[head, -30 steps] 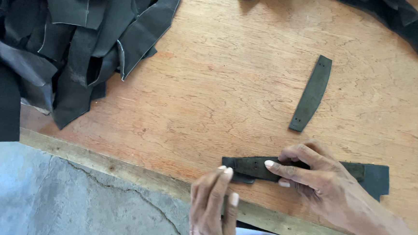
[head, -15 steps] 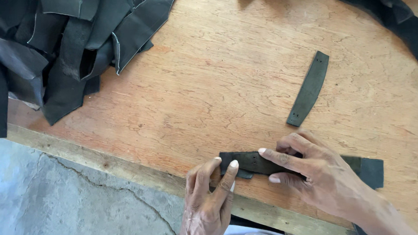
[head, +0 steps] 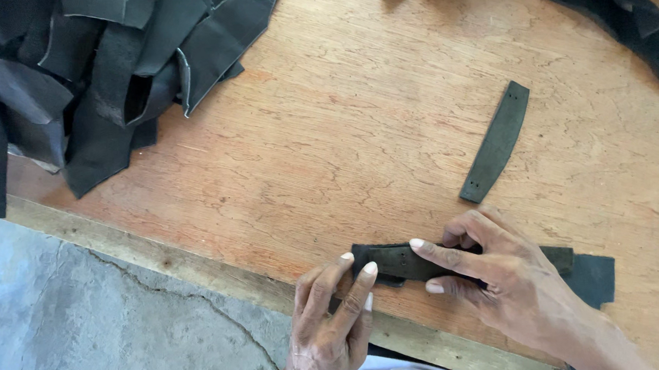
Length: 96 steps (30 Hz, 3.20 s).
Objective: The person marks several leather pieces with a pen and handles various scraps of black leather on a wooden workbench.
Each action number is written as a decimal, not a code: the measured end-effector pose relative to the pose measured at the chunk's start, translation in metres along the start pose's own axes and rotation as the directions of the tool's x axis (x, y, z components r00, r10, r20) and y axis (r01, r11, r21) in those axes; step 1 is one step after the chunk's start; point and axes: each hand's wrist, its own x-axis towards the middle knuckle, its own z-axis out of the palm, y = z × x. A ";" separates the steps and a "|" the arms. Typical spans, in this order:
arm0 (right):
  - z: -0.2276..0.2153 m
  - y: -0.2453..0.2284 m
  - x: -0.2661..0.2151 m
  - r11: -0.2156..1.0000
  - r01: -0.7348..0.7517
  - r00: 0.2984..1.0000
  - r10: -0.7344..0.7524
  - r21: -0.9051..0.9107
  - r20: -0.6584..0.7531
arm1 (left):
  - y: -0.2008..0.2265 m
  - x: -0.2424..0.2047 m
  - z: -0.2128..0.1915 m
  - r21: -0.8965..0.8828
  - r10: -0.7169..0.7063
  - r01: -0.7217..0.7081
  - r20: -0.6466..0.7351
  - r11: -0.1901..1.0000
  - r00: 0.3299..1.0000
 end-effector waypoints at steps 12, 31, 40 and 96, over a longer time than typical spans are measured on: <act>-0.017 0.047 -0.085 0.877 -0.379 0.911 0.299 -0.296 -0.283 | -0.003 -0.002 0.001 0.182 0.106 -0.137 0.171 0.974 0.980; 0.030 0.121 -0.142 0.926 -0.363 0.807 0.260 -0.100 -0.530 | 0.034 -0.031 0.063 0.369 0.021 -0.096 0.201 0.925 0.979; 0.021 0.111 -0.132 0.939 -0.319 0.828 0.213 -0.125 -0.518 | 0.038 -0.024 0.049 0.187 -0.042 0.002 0.213 0.982 0.976; -0.013 0.045 -0.102 0.950 -0.291 0.824 0.186 -0.118 -0.535 | -0.017 0.002 0.030 0.059 0.186 -0.212 0.293 0.975 0.938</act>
